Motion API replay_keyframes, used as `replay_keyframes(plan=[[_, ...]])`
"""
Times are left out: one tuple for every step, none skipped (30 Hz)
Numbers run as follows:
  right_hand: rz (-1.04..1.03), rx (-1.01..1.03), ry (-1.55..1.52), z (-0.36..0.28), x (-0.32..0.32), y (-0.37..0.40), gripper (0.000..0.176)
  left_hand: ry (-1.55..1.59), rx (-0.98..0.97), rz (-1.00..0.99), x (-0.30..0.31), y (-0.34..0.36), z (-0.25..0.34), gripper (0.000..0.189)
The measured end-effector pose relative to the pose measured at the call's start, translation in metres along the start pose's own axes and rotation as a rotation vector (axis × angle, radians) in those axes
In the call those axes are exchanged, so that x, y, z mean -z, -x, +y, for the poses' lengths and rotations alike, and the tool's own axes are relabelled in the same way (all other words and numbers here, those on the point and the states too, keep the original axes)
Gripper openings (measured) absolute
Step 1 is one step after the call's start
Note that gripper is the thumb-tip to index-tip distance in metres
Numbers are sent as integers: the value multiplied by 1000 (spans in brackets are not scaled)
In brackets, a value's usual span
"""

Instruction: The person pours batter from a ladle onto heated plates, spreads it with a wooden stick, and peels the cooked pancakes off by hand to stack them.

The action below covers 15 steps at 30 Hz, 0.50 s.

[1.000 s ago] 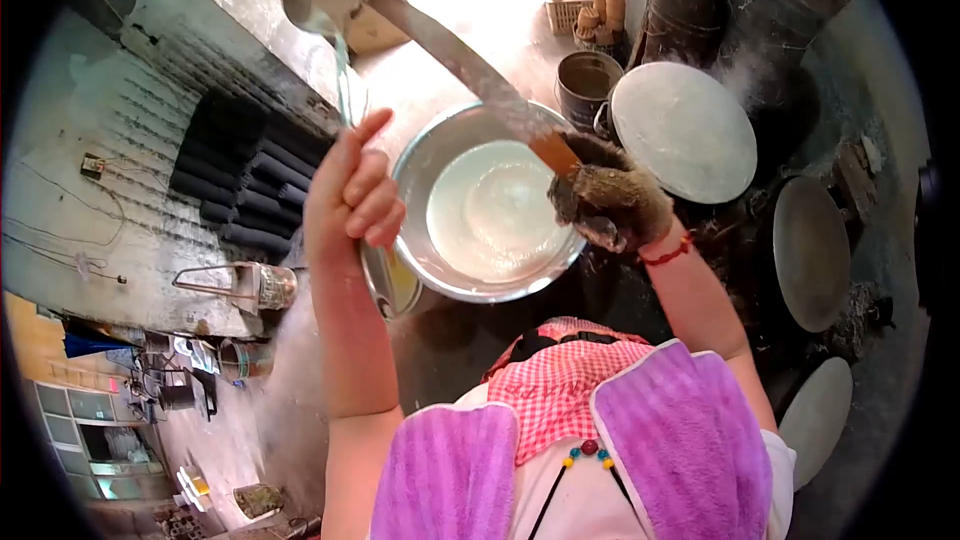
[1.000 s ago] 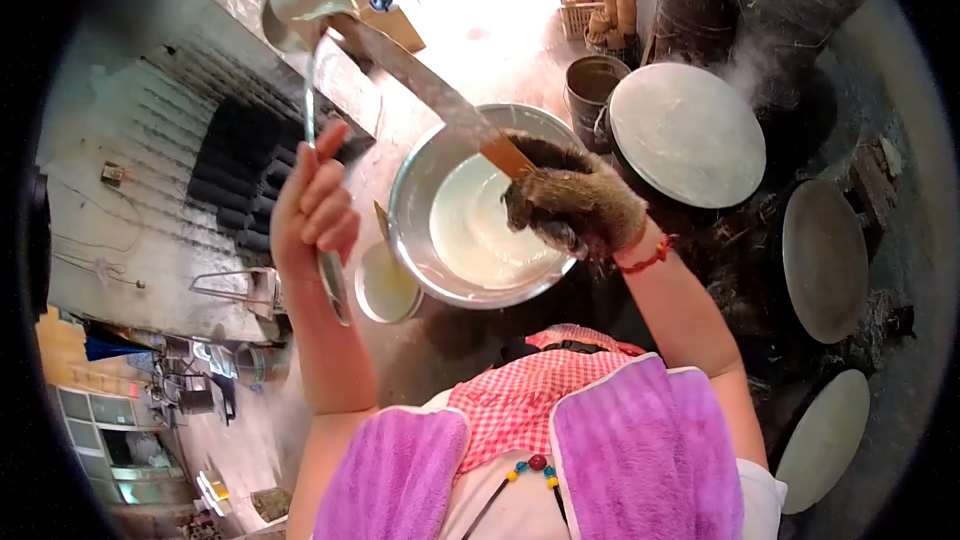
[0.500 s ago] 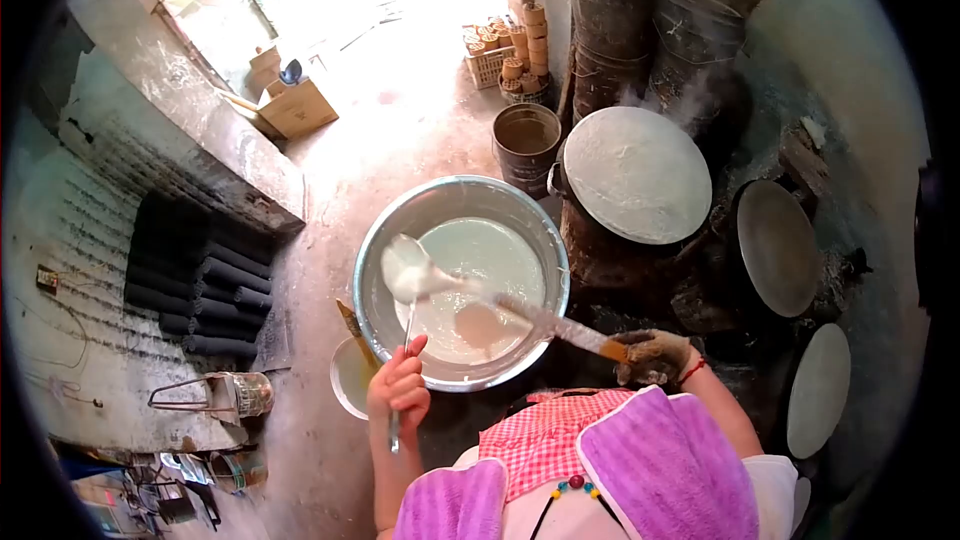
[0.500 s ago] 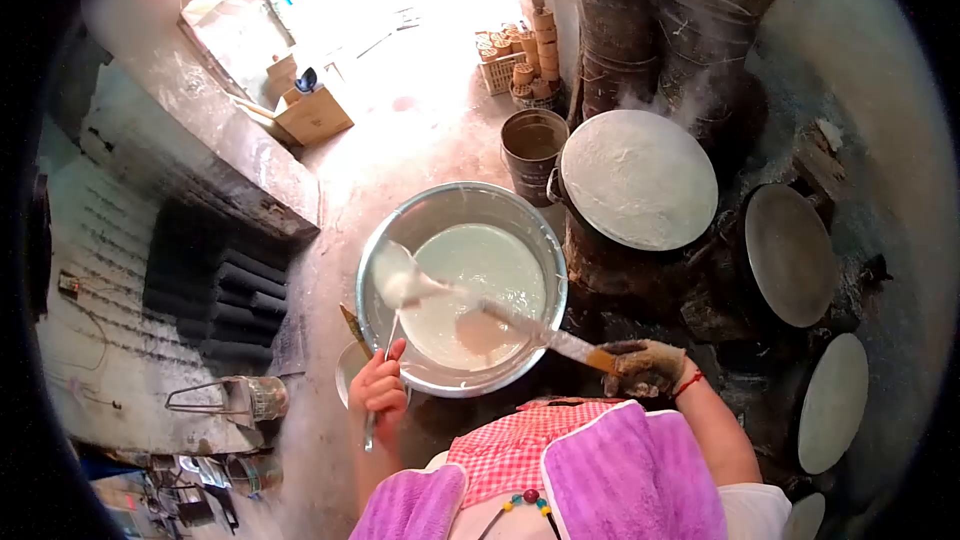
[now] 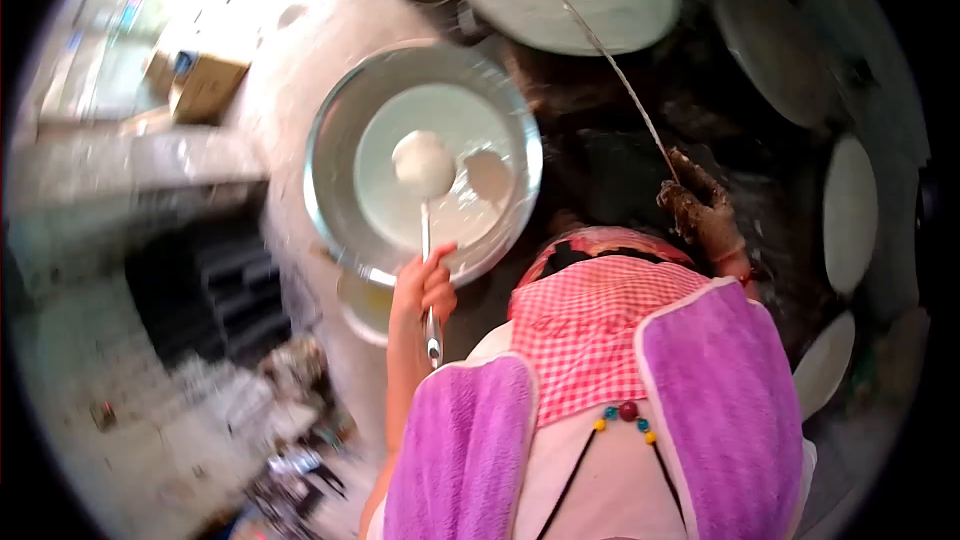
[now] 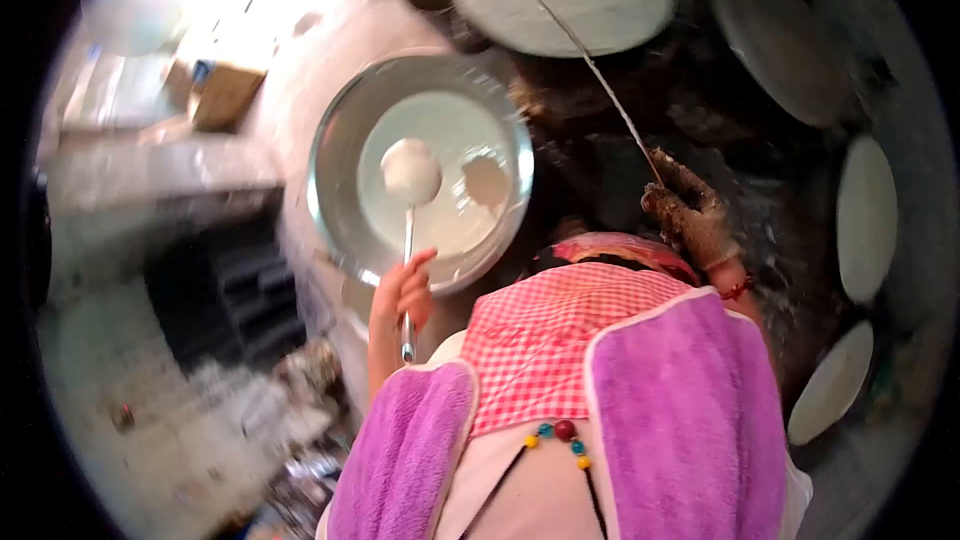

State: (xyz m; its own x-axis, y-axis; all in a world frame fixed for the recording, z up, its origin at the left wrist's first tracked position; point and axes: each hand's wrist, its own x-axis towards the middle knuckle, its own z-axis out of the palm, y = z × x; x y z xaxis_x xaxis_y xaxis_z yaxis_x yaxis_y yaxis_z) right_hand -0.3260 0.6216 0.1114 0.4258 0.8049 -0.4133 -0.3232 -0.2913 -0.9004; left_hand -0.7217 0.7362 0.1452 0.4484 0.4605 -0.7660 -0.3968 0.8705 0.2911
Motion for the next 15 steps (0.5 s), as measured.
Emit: replay_keyframes(plan=[[-37, 85, -57, 8, 31, 7, 49, -131, 8, -42, -17, -1, -6, 28], [108, 11, -128, -10, 42, 21, 44, -308, 18, -14, -35, -10, -12, 29], [249, -68, -120, -26, 56, 37, 33, -310, 69, -21, -67, -9, -19, 28], [327, -51, -170, -14, 82, 40, 22, -347, 146, -31, -93, -22, -22, 30], [393, -35, -197, -5, 106, 45, 19, -371, 224, -171, -110, -45, -25, 32], [396, -25, -432, 10, 131, 44, 19, -380, 288, -289, -129, -65, -31, 34], [425, -8, -579, 11, 59, 56, 20, -281, 425, -414, -108, -49, 37, 35], [431, 29, -682, 10, 65, 56, 20, -209, 535, -517, -140, -64, 37, 37], [434, 66, -785, 9, 72, 57, 21, -176, 641, -657, -168, -74, 37, 39], [447, 80, -788, 7, 71, 61, 22, -200, 673, -574, -202, -76, 40, 40], [454, 81, -796, 14, 76, 60, 23, -340, 558, -599, -241, -79, 29, 42], [459, 88, -825, 20, 80, 59, 23, -435, 514, -655, -269, -89, 19, 41], [339, 141, -947, 22, 85, 60, 25, -493, 533, -678, -298, -101, 10, 37], [193, 219, -1025, -4, 20, 61, 28, -497, 510, -714, -299, -70, 67, 37], [213, 173, -1097, 9, 21, 55, 31, -745, 262, -677, -320, -64, 58, 37]])
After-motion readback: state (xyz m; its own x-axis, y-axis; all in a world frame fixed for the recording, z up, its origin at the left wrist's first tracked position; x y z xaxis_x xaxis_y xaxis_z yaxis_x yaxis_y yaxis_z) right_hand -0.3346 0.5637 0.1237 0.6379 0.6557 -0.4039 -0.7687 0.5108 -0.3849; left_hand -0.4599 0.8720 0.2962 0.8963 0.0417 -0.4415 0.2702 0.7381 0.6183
